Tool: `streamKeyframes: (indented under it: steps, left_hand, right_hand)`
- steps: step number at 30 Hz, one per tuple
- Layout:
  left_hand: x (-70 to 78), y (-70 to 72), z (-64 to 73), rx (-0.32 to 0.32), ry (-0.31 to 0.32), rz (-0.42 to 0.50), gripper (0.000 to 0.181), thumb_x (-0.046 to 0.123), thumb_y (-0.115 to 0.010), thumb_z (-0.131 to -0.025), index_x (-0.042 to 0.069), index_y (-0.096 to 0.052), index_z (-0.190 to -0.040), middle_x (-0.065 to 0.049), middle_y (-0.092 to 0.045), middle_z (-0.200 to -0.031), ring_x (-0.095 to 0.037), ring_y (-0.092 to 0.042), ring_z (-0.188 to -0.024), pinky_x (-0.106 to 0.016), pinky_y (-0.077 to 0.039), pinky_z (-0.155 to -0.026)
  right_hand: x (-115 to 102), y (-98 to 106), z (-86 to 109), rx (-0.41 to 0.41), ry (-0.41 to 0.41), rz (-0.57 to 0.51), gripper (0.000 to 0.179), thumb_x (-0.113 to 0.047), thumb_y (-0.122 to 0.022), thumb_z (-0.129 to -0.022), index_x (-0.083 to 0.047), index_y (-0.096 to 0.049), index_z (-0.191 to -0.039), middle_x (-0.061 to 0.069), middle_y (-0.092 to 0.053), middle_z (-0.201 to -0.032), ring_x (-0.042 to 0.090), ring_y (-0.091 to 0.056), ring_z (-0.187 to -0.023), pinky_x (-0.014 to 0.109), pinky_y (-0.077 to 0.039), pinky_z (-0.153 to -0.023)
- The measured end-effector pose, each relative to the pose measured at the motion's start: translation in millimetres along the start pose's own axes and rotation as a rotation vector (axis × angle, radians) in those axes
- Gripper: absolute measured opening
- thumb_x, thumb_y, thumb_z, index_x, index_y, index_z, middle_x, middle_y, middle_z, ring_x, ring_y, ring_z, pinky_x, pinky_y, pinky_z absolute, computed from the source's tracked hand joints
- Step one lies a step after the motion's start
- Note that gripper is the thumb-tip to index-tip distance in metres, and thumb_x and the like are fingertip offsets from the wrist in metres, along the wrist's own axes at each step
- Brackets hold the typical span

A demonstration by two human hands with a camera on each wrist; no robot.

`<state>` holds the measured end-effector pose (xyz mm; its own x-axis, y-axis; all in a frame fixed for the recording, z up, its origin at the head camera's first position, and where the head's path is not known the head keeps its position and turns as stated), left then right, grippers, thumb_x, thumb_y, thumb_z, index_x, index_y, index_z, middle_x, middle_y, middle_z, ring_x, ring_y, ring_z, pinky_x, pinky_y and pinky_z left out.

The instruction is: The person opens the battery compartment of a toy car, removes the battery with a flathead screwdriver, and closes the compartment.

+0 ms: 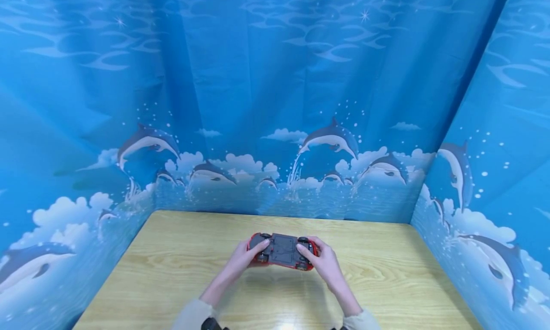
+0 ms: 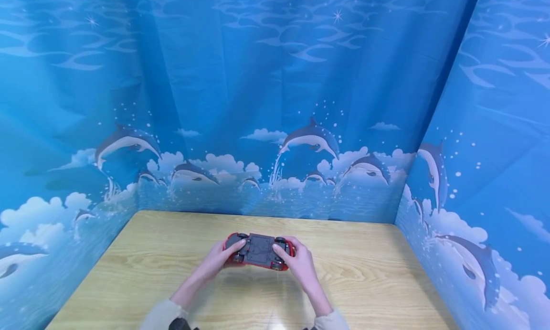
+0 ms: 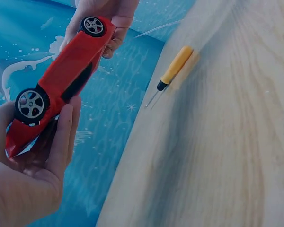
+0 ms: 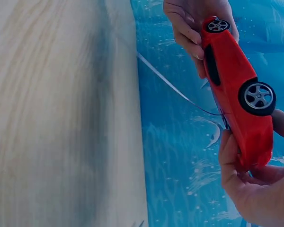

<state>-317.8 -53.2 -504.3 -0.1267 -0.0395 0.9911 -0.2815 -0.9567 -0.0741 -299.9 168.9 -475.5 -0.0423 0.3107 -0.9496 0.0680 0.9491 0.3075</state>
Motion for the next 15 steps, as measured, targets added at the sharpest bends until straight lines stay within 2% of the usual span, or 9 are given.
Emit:
streamKeyframes:
  steps: [7, 15]
  left_hand:
    - [-12.0, -1.8, 2.0, 0.001, 0.029, 0.074, 0.063, 0.039, -0.062, -0.101, -0.010, -0.050, -0.137, -0.008, -0.074, -0.102, -0.015, -0.073, -0.087, -0.034, -0.062, -0.083]
    - [-21.5, 0.2, 3.2, 0.045, 0.063, 0.030, 0.065, 0.044, -0.064, -0.099, -0.009, -0.055, -0.134, -0.007, -0.074, -0.104, -0.013, -0.072, -0.089, -0.032, -0.061, -0.084]
  right_hand:
    - [8, -5, 1.7, -0.044, -0.027, 0.003, 0.041, -0.027, -0.076, -0.093, 0.000, -0.067, -0.123, 0.014, -0.073, -0.108, 0.016, -0.070, -0.088, 0.024, -0.059, -0.073]
    - [20, -7, -2.1, -0.080, -0.041, 0.066, 0.046, -0.032, -0.075, -0.092, -0.002, -0.067, -0.126, 0.013, -0.072, -0.110, 0.018, -0.069, -0.088, 0.029, -0.060, -0.074]
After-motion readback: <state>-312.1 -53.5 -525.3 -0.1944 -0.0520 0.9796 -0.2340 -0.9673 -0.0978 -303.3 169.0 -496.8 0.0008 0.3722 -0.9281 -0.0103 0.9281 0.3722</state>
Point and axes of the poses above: each hand's wrist, its own z-axis away from the middle knuckle, its own y-axis out of the back of the hand, x = y × z, the point moved 7 cm from there along -z, towards the middle knuckle
